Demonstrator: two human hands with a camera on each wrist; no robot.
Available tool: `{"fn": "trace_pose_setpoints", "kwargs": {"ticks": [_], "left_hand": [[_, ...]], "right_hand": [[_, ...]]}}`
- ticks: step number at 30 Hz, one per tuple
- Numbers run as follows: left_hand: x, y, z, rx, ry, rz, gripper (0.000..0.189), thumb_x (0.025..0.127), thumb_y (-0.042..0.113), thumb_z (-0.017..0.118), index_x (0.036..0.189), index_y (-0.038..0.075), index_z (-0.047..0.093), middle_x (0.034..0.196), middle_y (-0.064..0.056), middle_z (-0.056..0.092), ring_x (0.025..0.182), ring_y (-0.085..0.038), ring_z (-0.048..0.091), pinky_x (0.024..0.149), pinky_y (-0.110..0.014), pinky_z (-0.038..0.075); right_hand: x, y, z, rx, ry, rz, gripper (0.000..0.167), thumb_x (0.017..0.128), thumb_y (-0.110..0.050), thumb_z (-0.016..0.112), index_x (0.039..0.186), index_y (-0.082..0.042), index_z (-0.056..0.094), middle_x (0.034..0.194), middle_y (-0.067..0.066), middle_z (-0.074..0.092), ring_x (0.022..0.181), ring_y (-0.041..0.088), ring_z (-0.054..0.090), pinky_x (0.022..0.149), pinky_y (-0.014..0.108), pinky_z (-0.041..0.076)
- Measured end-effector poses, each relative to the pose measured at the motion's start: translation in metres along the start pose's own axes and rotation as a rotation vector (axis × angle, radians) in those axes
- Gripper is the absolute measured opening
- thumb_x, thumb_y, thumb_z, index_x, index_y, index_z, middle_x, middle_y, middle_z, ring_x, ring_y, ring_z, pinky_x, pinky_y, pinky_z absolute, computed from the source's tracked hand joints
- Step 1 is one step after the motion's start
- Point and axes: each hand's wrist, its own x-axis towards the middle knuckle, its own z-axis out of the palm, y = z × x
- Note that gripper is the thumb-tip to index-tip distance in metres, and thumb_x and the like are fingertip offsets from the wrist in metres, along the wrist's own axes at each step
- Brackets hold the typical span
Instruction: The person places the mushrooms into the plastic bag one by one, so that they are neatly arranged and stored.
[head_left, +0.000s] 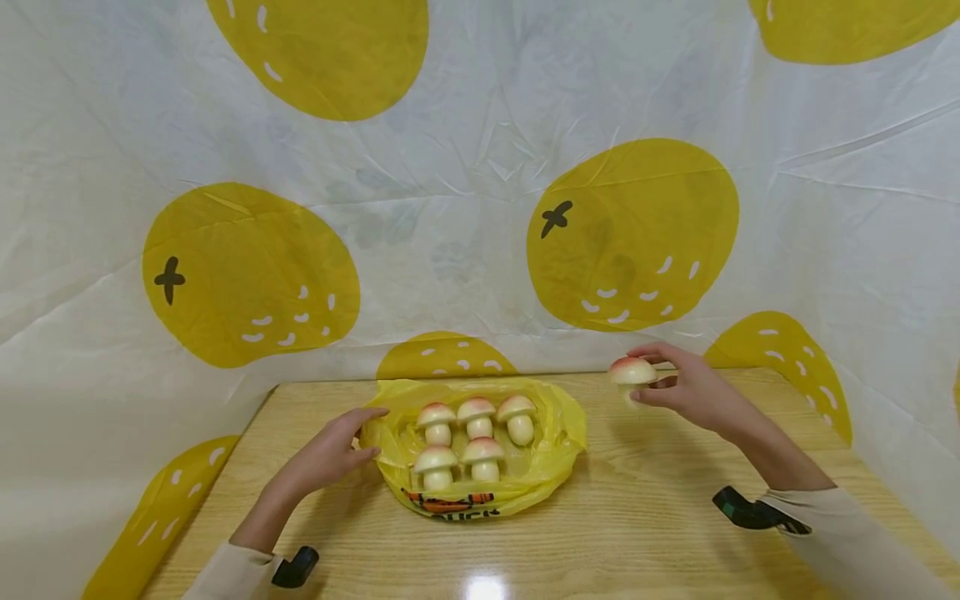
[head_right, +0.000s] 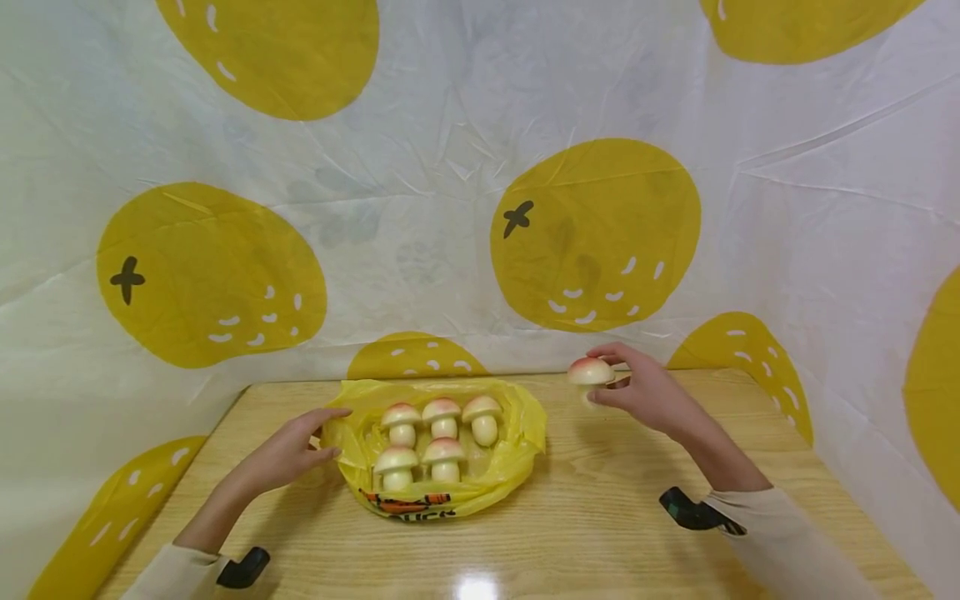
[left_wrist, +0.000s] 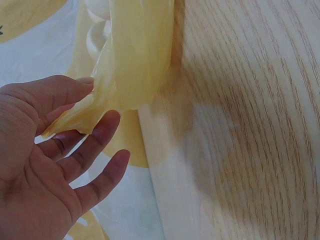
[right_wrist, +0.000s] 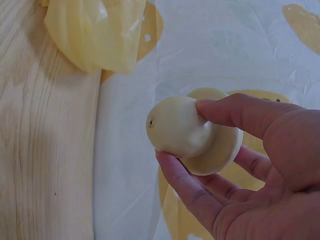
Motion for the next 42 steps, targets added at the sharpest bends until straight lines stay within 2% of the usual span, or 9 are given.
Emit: {"fn": "trace_pose_setpoints", "kwargs": {"ticks": [9, 15, 22, 32, 39, 42], "left_hand": [[0.003, -0.002, 0.002, 0.006, 0.002, -0.003, 0.06, 0.095, 0.01, 0.072, 0.149, 0.001, 0.048, 0.144, -0.02, 0.055, 0.11, -0.027, 0.06, 0.09, -0.046, 0.053], [0.002, -0.002, 0.002, 0.0, 0.004, 0.004, 0.06, 0.095, 0.01, 0.072, 0.149, 0.0, 0.047, 0.145, -0.021, 0.053, 0.116, -0.033, 0.06, 0.093, -0.051, 0.053], [0.002, 0.0, 0.0, -0.007, -0.002, 0.004, 0.059, 0.096, 0.011, 0.071, 0.149, 0.001, 0.047, 0.145, -0.021, 0.053, 0.116, -0.033, 0.06, 0.092, -0.052, 0.053], [0.0, 0.004, -0.002, -0.027, -0.008, 0.006, 0.058, 0.096, 0.011, 0.071, 0.148, 0.001, 0.048, 0.143, -0.022, 0.054, 0.112, -0.032, 0.06, 0.091, -0.054, 0.053], [-0.001, 0.004, -0.002, -0.019, -0.006, 0.01, 0.058, 0.096, 0.011, 0.071, 0.147, 0.0, 0.049, 0.142, -0.021, 0.055, 0.108, -0.028, 0.06, 0.089, -0.051, 0.053], [-0.001, 0.004, -0.002, -0.018, -0.005, 0.013, 0.057, 0.096, 0.011, 0.071, 0.147, 0.0, 0.049, 0.141, -0.021, 0.055, 0.106, -0.027, 0.06, 0.087, -0.05, 0.053]], "right_hand": [[0.011, -0.012, 0.014, 0.075, -0.037, -0.001, 0.058, 0.093, -0.015, 0.076, 0.142, -0.001, 0.049, 0.142, 0.023, 0.046, 0.098, 0.032, 0.068, 0.072, 0.031, 0.059], [0.018, -0.023, 0.025, 0.087, -0.077, -0.01, 0.056, 0.091, -0.017, 0.078, 0.14, -0.004, 0.051, 0.136, 0.021, 0.049, 0.094, 0.029, 0.069, 0.073, 0.031, 0.058], [0.029, -0.03, 0.042, 0.126, -0.125, -0.028, 0.053, 0.091, -0.014, 0.078, 0.136, -0.006, 0.053, 0.132, 0.022, 0.051, 0.091, 0.027, 0.069, 0.076, 0.032, 0.058], [0.039, -0.041, 0.065, 0.086, -0.15, -0.027, 0.054, 0.09, -0.016, 0.079, 0.135, -0.005, 0.052, 0.134, 0.024, 0.052, 0.094, 0.026, 0.07, 0.077, 0.034, 0.058], [0.044, -0.048, 0.083, 0.065, -0.165, -0.042, 0.049, 0.089, -0.013, 0.079, 0.132, -0.006, 0.054, 0.132, 0.023, 0.052, 0.086, 0.022, 0.07, 0.075, 0.035, 0.057], [0.047, -0.049, 0.09, 0.042, -0.168, -0.044, 0.051, 0.09, -0.013, 0.078, 0.133, -0.005, 0.054, 0.133, 0.021, 0.053, 0.087, 0.022, 0.07, 0.075, 0.033, 0.058]]}}
